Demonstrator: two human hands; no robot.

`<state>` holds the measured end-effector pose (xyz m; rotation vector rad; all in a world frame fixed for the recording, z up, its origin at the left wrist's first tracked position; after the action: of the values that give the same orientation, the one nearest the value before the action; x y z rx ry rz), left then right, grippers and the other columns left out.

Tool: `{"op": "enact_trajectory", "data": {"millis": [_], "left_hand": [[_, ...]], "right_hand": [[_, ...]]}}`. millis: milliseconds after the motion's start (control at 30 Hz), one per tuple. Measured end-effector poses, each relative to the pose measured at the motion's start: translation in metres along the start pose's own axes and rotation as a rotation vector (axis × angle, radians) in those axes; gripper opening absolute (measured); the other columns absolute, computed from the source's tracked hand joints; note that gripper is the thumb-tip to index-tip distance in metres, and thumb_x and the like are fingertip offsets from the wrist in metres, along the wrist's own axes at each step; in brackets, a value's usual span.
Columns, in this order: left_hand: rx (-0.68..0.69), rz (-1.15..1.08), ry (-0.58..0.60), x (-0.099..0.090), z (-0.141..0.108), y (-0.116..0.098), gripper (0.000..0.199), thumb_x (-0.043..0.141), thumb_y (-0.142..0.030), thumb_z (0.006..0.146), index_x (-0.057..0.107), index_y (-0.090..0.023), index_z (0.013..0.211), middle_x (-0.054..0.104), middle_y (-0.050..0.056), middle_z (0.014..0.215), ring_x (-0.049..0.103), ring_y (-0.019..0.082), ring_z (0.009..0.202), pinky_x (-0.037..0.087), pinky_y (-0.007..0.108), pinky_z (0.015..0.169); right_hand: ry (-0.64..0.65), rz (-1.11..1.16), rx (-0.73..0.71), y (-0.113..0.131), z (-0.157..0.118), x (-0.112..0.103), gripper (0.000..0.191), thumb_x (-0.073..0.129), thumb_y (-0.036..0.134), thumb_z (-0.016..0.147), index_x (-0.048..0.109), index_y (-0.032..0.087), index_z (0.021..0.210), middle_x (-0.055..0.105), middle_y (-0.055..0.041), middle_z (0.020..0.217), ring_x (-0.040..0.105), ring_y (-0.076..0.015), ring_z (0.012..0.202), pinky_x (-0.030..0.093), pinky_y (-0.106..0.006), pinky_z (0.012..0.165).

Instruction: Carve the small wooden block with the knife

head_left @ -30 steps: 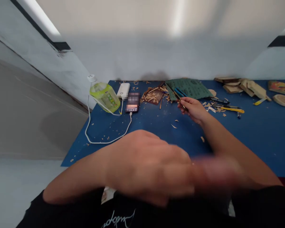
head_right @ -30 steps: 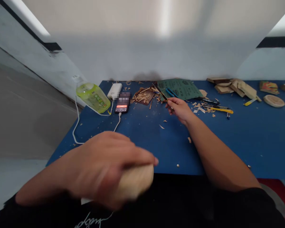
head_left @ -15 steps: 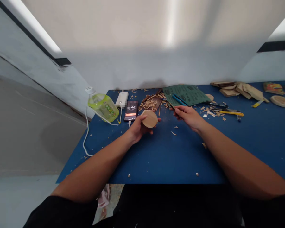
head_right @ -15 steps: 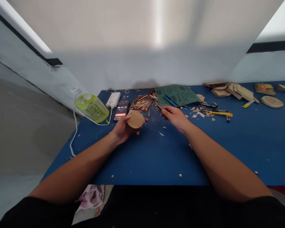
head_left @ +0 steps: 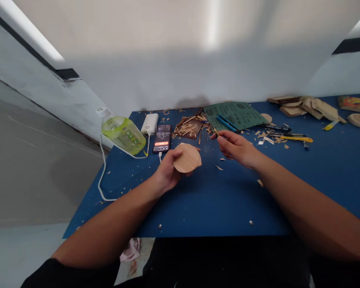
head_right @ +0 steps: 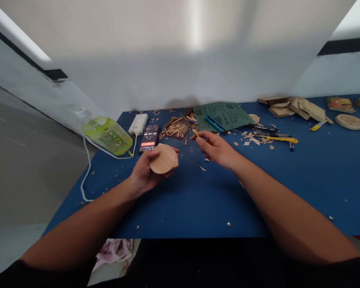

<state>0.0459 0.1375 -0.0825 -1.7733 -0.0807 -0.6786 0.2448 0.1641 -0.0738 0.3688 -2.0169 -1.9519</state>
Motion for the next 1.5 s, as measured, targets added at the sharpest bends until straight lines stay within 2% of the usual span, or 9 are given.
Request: {"op": "enact_trajectory", "data": {"millis": [100,300,467,667,800,933,1133,1367,1500], "left_hand": [[-0.047,0.093,-0.060,-0.005,0.001,0.005,0.056,0.066,-0.045,0.085,0.072,-0.010,0.128,0.077,0.015,0.099,0.067,0.020,0.071,0.042,0.022,0.041],[-0.031,0.231,-0.087,-0.011,0.002,0.009,0.062,0.083,-0.044,0.082,0.069,-0.016,0.136,0.076,0.014,0.116,0.071,0.019,0.080,0.056,0.024,0.052],[0.016,0.227,-0.058,-0.009,0.000,0.010,0.062,0.093,-0.042,0.077,0.067,-0.016,0.127,0.073,0.012,0.118,0.073,0.023,0.093,0.065,0.030,0.066],[0.038,0.231,-0.013,-0.005,-0.001,0.013,0.064,0.092,-0.039,0.080,0.057,-0.017,0.129,0.069,0.013,0.126,0.074,0.026,0.102,0.069,0.038,0.075],[0.087,0.293,0.054,0.002,-0.004,0.010,0.064,0.085,-0.043,0.088,0.052,-0.021,0.139,0.064,0.014,0.137,0.072,0.027,0.110,0.069,0.040,0.079],[0.051,0.409,0.128,0.008,-0.008,0.014,0.068,0.080,-0.045,0.091,0.047,-0.025,0.148,0.061,0.015,0.141,0.071,0.028,0.111,0.067,0.041,0.080],[0.202,0.843,0.127,0.016,-0.017,0.001,0.100,0.099,-0.048,0.067,0.048,-0.024,0.149,0.056,0.016,0.150,0.060,0.035,0.135,0.050,0.054,0.116],[0.173,1.057,0.095,0.021,-0.023,0.001,0.076,0.090,-0.056,0.075,0.054,-0.025,0.134,0.070,0.007,0.117,0.068,0.027,0.099,0.055,0.044,0.090],[0.132,0.900,0.128,0.018,-0.021,0.004,0.068,0.090,-0.051,0.077,0.054,-0.024,0.127,0.067,0.006,0.110,0.066,0.024,0.096,0.053,0.040,0.086]], "right_hand": [[-0.028,-0.040,-0.029,0.003,0.000,-0.003,0.037,0.065,0.061,0.100,0.065,0.029,0.118,0.038,0.0070,0.069,0.033,-0.0114,0.054,0.028,-0.028,0.050],[-0.121,-0.066,-0.025,0.001,0.001,-0.011,0.041,0.071,0.062,0.095,0.069,0.025,0.113,0.044,0.0056,0.071,0.037,-0.0107,0.056,0.026,-0.028,0.050],[-0.063,-0.102,0.074,-0.002,-0.006,-0.001,0.052,0.073,0.066,0.092,0.074,0.020,0.116,0.040,0.0072,0.065,0.032,-0.0093,0.053,0.021,-0.027,0.048],[0.031,-0.212,0.099,-0.006,-0.008,0.019,0.053,0.078,0.067,0.085,0.077,0.019,0.109,0.059,0.0022,0.072,0.041,-0.0104,0.058,0.029,-0.028,0.053],[0.037,-0.240,0.052,-0.008,-0.007,0.023,0.046,0.078,0.064,0.087,0.077,0.021,0.105,0.066,-0.0014,0.081,0.048,-0.0140,0.066,0.033,-0.029,0.058],[0.045,-0.246,0.053,-0.007,-0.011,0.028,0.046,0.079,0.064,0.086,0.075,0.020,0.100,0.062,0.0004,0.076,0.044,-0.0129,0.063,0.031,-0.029,0.057],[0.052,-0.224,0.050,-0.002,-0.016,0.039,0.046,0.077,0.064,0.089,0.070,0.019,0.093,0.056,0.0030,0.073,0.043,-0.0117,0.064,0.034,-0.028,0.059],[0.132,-0.237,0.015,-0.009,-0.018,0.046,0.040,0.070,0.061,0.097,0.070,0.021,0.097,0.061,-0.0009,0.083,0.052,-0.0157,0.074,0.040,-0.030,0.067],[0.121,-0.219,0.026,-0.013,-0.020,0.040,0.044,0.058,0.065,0.102,0.071,0.023,0.108,0.050,0.0030,0.071,0.042,-0.0141,0.062,0.034,-0.029,0.057]]}}
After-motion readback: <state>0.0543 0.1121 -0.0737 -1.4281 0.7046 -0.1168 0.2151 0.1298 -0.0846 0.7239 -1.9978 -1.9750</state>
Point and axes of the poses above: each hand's wrist, its own z-axis towards the middle knuckle, its own x-axis out of the palm, y = z × x, the point moved 8 cm from there along z, towards the middle knuckle
